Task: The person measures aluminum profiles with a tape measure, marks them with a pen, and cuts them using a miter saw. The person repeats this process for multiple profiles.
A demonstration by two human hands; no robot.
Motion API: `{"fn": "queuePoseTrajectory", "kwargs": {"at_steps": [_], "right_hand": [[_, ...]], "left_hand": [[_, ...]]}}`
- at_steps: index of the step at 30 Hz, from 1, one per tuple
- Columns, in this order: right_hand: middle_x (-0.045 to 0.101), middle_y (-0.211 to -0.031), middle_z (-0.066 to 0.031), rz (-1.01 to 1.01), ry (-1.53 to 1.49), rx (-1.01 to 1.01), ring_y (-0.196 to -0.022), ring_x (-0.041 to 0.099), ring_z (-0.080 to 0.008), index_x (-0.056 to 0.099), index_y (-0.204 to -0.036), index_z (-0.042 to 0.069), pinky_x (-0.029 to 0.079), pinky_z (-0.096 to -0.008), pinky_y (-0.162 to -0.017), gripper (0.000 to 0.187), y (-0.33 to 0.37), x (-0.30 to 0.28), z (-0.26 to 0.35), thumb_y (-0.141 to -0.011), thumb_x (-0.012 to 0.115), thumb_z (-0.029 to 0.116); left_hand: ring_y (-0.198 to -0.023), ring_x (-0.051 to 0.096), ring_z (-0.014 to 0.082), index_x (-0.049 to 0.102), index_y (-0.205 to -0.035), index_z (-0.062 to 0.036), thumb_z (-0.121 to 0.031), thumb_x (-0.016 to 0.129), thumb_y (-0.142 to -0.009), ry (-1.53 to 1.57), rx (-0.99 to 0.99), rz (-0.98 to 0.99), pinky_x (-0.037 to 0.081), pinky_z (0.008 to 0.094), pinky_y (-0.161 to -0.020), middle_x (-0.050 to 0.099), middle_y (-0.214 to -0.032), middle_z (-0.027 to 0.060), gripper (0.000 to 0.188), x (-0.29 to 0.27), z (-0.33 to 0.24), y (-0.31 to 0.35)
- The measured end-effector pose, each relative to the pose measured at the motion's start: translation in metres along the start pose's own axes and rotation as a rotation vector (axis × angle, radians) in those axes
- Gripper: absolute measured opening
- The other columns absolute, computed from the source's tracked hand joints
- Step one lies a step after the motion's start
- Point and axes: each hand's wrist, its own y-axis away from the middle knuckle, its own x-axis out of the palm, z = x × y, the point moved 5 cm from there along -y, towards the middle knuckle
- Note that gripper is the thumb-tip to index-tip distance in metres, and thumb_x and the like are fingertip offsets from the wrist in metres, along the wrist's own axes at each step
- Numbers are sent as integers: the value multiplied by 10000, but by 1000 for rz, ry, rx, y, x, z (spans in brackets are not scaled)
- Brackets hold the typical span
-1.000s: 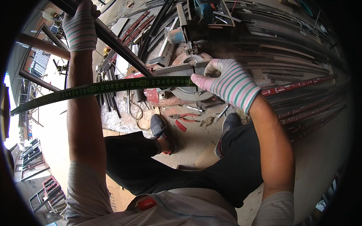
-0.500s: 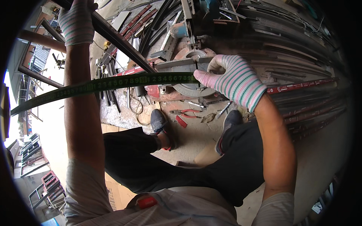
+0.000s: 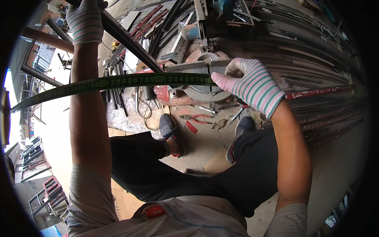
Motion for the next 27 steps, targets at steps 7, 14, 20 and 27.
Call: {"fn": "queuePoseTrajectory", "kwargs": {"at_steps": [7,14,20,27], "right_hand": [[691,-728,-40,0,19,-75,-650,594,-96,701,-869,27,512,-282,-604,375,-4,3,-1,-869,851,371],[658,-708,-21,17,-47,-98,-592,575,-63,660,-851,46,495,-251,-523,357,-1,4,-5,-885,841,352],[673,-710,-32,43,-81,-99,-623,612,-75,658,-837,40,524,-255,-567,332,6,7,6,-889,841,313],[632,-729,-21,28,95,-159,-703,543,-90,676,-807,46,489,-280,-664,336,17,6,5,-858,859,324]], "left_hand": [[-547,512,111,621,-934,-60,-183,650,-971,-105,-12,-2,445,272,-508,556,-688,-5,132,-5,-8,0],[-571,511,86,649,-1040,-58,-172,649,-973,-138,132,115,439,262,-517,556,-719,-25,132,-2,-35,9],[-685,463,40,619,-1053,-63,-79,628,-966,-277,240,289,397,219,-592,499,-776,-71,89,-3,-32,38],[-811,699,209,569,-1255,-33,-117,691,-937,-562,210,721,562,349,-718,676,-892,103,352,5,7,109]]}}
